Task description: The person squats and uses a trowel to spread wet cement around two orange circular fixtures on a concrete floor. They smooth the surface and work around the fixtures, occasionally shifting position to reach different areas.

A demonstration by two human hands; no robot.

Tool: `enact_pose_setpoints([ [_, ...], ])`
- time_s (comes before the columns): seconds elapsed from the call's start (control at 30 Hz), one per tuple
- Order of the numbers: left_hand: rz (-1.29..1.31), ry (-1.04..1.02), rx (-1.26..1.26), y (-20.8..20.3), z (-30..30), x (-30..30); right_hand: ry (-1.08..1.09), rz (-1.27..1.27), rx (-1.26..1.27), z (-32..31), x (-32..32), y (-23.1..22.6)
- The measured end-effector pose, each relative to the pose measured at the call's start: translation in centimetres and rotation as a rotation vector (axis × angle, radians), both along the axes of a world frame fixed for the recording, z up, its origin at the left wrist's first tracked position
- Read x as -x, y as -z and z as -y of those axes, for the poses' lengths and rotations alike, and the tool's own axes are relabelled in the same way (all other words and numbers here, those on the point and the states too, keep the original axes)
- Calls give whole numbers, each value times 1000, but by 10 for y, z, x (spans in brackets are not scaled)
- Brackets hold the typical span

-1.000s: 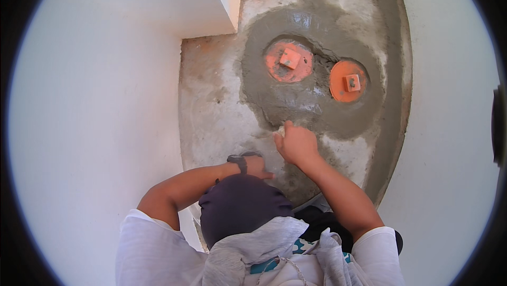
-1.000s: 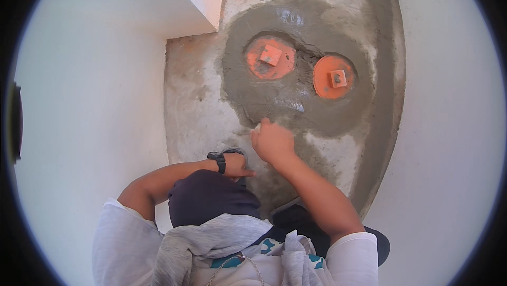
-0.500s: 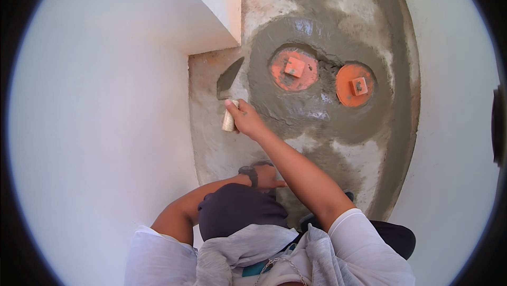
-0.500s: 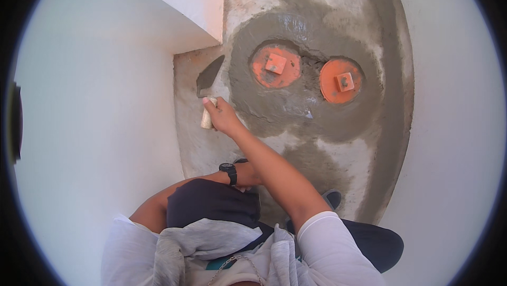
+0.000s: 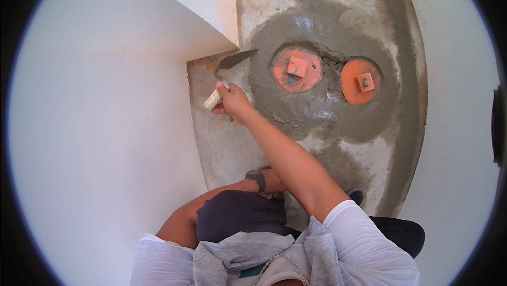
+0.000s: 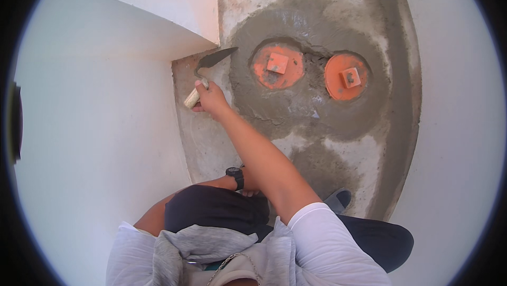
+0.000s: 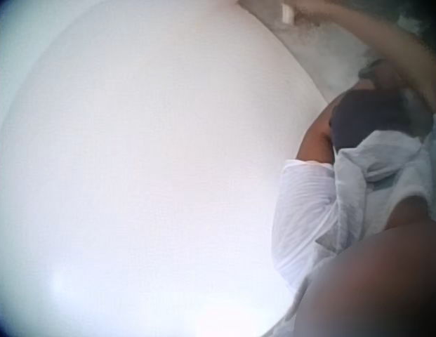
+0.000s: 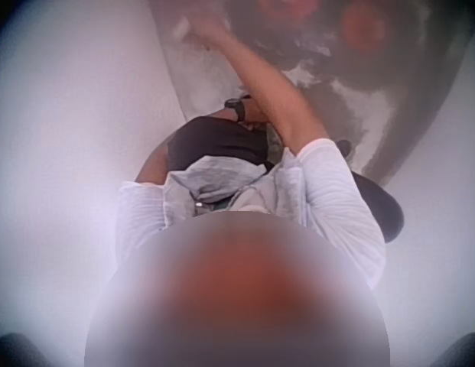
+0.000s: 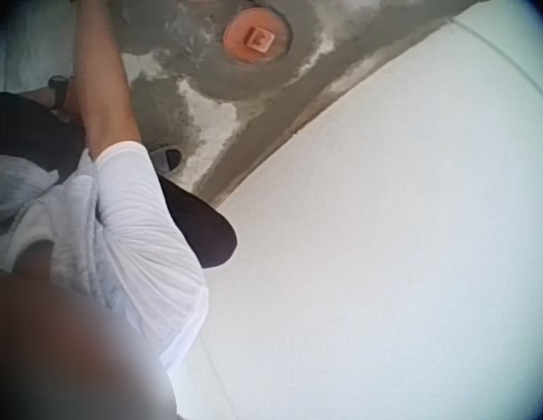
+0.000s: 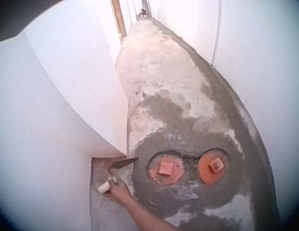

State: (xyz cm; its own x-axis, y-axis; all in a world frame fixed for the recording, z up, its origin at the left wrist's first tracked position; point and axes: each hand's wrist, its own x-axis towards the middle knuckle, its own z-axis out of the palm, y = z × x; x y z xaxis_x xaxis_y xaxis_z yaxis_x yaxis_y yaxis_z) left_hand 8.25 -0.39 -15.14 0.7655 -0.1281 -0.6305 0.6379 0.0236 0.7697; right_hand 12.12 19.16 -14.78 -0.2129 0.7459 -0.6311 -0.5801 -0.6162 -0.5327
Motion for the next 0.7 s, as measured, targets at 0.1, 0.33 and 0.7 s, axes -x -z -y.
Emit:
enact_pose_setpoints([
  [0.1,39,14,-97,-7,1,-3,-23,-6,15,26,6,4],
  [0.33,-313,81,251,-31,-24,-15,-58,-70,87,74,12,5],
  [0.7,-501,-51,408,9,0,9,-114,-32,81,147,-3,3],
])
